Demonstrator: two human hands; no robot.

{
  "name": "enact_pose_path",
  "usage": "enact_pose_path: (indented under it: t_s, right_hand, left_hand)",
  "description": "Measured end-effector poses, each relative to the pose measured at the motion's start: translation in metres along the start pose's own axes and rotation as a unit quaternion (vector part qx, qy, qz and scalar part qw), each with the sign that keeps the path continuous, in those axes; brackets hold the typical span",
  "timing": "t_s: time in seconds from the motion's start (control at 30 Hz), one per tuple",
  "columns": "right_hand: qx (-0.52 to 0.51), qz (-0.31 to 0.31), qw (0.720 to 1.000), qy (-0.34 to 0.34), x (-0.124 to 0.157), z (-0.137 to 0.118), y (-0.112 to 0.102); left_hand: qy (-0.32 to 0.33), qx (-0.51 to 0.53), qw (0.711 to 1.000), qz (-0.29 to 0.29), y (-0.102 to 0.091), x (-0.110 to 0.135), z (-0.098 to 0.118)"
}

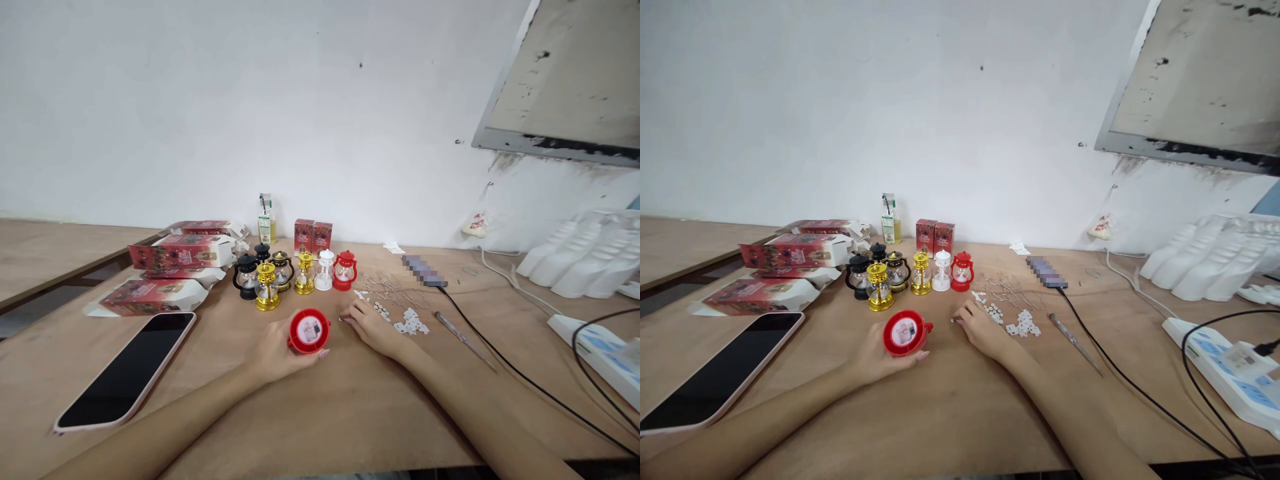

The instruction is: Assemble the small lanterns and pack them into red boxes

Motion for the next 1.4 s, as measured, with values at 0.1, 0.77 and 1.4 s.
enact_pose_path:
  t_s: [0.1,0.77,1.4]
  right_hand:
    - [0.017,-0.007,1.000,-0.003,0.000,-0.001,-0.001]
    - [-0.036,0.016,0.999,-0.023,0.002,-0.001,-0.002]
    - [-0.060,0.042,0.995,-0.062,0.000,-0.010,0.000]
  left_hand:
    - [0.003,0.000,1.000,0.004,0.000,0.000,-0.001]
    - [-0.008,-0.053,0.998,0.038,0.000,0.000,0.001]
    - [0.039,-0.092,0.994,0.052,0.001,-0.001,-0.006]
Point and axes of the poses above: each hand's wrist, its own x-axis away from the middle knuckle, its own y-axis out of the palm, z = x × y, the point moved 1 cm from there along -x, towards the middle knuckle, and after that the axes turned 7 degrees about -y, right-handed, at the moved point
